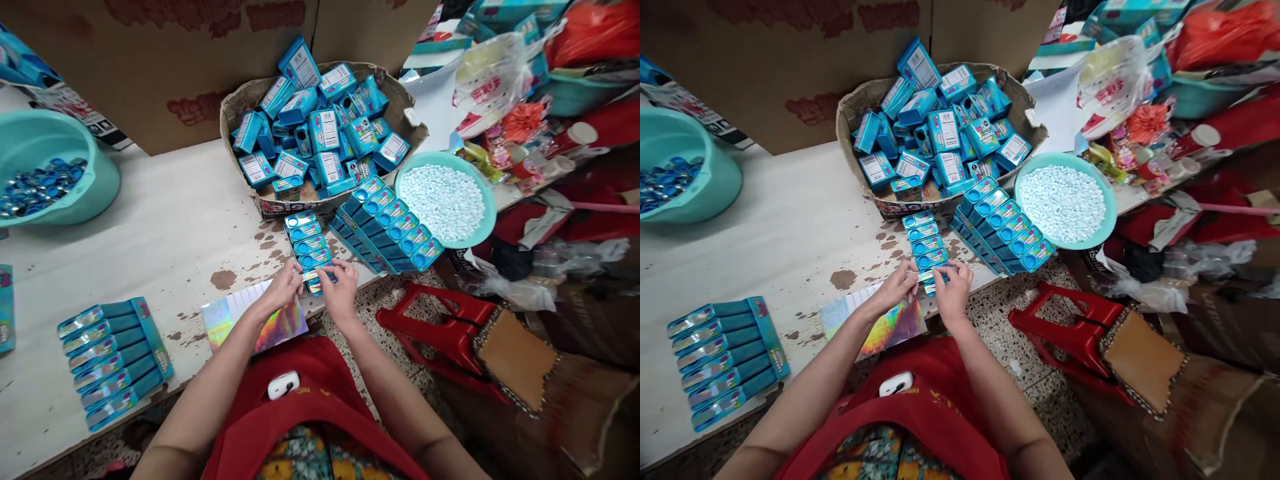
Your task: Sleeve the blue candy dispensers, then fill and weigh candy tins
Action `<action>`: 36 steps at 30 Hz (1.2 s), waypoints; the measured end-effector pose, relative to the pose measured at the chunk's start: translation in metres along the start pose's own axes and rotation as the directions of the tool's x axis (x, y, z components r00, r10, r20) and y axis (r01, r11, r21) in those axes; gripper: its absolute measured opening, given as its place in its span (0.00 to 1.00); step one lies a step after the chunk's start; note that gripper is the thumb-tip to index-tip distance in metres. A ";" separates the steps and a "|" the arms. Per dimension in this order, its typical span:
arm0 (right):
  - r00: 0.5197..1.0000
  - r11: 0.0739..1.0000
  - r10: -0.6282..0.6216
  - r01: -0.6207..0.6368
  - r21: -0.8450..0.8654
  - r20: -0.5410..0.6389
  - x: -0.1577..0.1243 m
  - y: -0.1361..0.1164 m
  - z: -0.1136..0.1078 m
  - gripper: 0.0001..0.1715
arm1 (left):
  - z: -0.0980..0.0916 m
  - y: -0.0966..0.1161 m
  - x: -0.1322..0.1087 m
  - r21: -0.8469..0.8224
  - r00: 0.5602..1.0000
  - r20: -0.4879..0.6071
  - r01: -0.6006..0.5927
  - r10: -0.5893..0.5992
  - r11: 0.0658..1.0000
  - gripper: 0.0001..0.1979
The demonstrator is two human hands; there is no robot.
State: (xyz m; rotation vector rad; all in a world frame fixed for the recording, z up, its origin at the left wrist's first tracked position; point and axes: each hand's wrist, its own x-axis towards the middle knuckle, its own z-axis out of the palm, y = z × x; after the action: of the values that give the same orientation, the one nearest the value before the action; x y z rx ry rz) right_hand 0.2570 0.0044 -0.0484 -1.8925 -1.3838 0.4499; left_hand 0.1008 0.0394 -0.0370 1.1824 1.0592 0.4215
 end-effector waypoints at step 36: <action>0.504 0.708 -0.589 0.699 0.102 0.632 -0.130 -0.057 0.123 0.26 | -0.105 -0.099 -0.130 0.333 0.739 -0.659 0.453 -0.140 0.827 0.11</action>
State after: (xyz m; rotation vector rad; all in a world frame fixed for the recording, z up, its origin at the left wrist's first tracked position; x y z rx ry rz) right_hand 0.0919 -0.0639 -0.1074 -1.1767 -2.5255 0.6120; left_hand -0.0746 -0.0386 -0.0675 1.2923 1.9978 0.2863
